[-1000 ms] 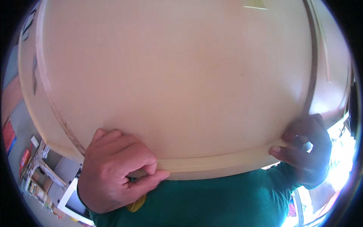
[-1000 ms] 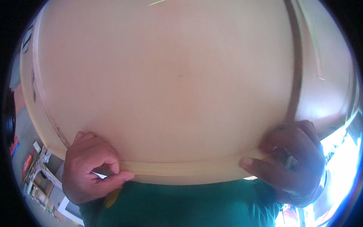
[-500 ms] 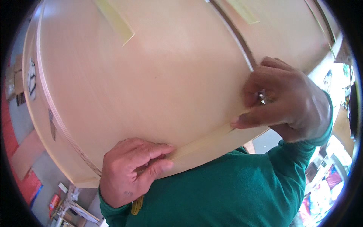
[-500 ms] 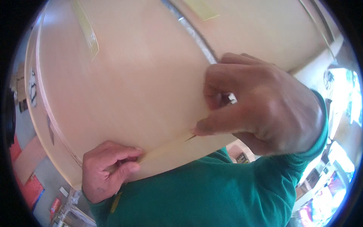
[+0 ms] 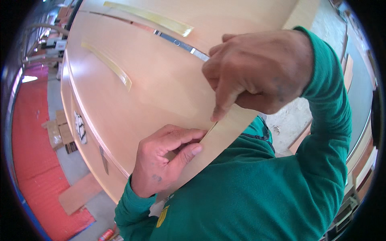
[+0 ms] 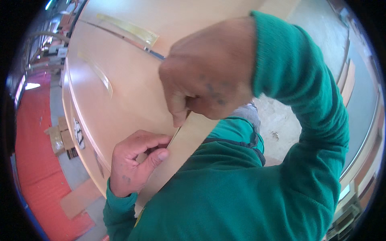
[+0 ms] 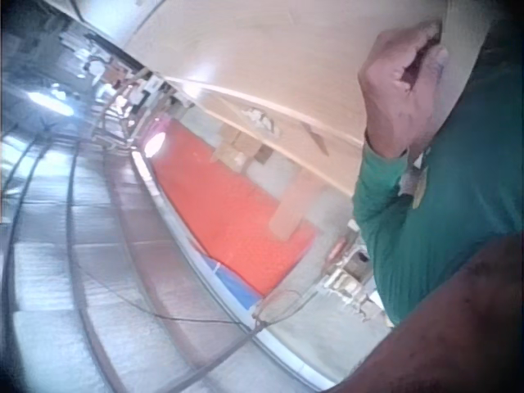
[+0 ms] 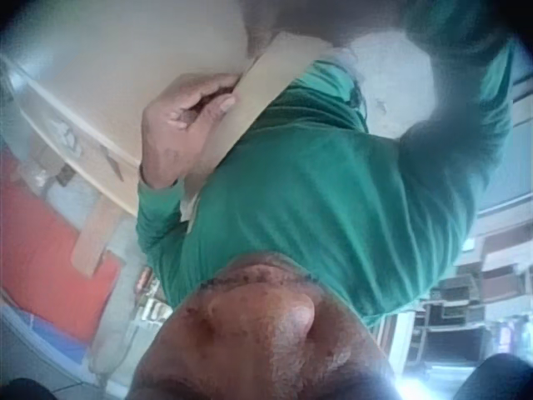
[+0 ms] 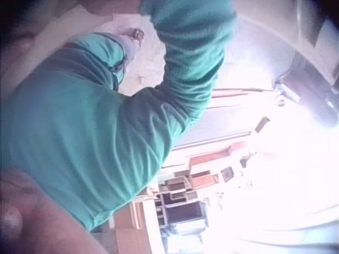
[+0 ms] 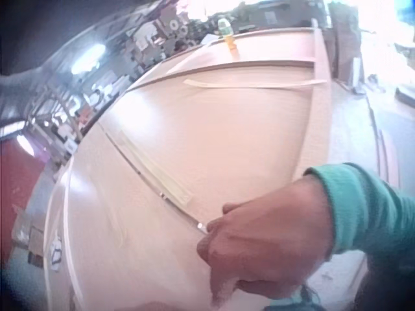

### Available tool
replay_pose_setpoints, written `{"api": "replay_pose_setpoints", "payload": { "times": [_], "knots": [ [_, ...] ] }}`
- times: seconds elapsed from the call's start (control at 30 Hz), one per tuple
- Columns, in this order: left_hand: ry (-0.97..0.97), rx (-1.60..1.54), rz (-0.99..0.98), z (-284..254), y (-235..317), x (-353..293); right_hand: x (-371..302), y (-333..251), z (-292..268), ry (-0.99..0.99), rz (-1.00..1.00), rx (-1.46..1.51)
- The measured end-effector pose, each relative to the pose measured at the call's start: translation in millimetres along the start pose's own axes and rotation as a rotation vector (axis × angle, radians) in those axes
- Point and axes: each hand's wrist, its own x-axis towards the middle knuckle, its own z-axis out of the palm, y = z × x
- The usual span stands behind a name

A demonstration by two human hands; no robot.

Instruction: The person applies thin wooden veneer strips along the edges of a large curved wooden panel, pressing them into place by hand. They wipe the surface with a cloth and continue aligning and smoothing the veneer along the panel's seams.

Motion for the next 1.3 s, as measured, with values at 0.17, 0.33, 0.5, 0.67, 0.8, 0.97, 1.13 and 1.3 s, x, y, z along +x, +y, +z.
{"api": "replay_pose_setpoints", "payload": {
  "times": [0.17, 0.33, 0.5, 0.67, 0.8, 0.97, 1.13, 1.3],
  "knots": [
    [-0.04, -0.173, -0.044, 2, -10, 12, -11, -3, -4, 0.065, -0.012, -0.029],
    [-0.046, -0.295, -0.077, 6, -5, 24, -17, -12, -5, 0.211, 0.043, 0.028],
    [-0.047, -0.264, -0.028, 16, 3, 48, -60, -13, -3, 0.68, -0.234, -0.051],
    [-0.027, -0.284, 0.002, 21, 3, 61, -104, -29, 52, 1.105, 0.091, -0.1],
    [0.027, -0.278, -0.04, 25, 15, 62, -108, -18, 120, 1.413, 0.165, 0.348],
    [0.038, -0.228, -0.157, 21, 27, 70, -95, -14, 170, 1.238, 0.43, 1.015],
    [0.071, -0.148, -0.032, 22, 29, 72, -69, -17, 176, 1.009, 0.319, 1.26],
    [0.047, -0.121, 0.013, 18, 18, 71, -60, -3, 180, 0.972, 0.257, 1.312]
  ]
}}
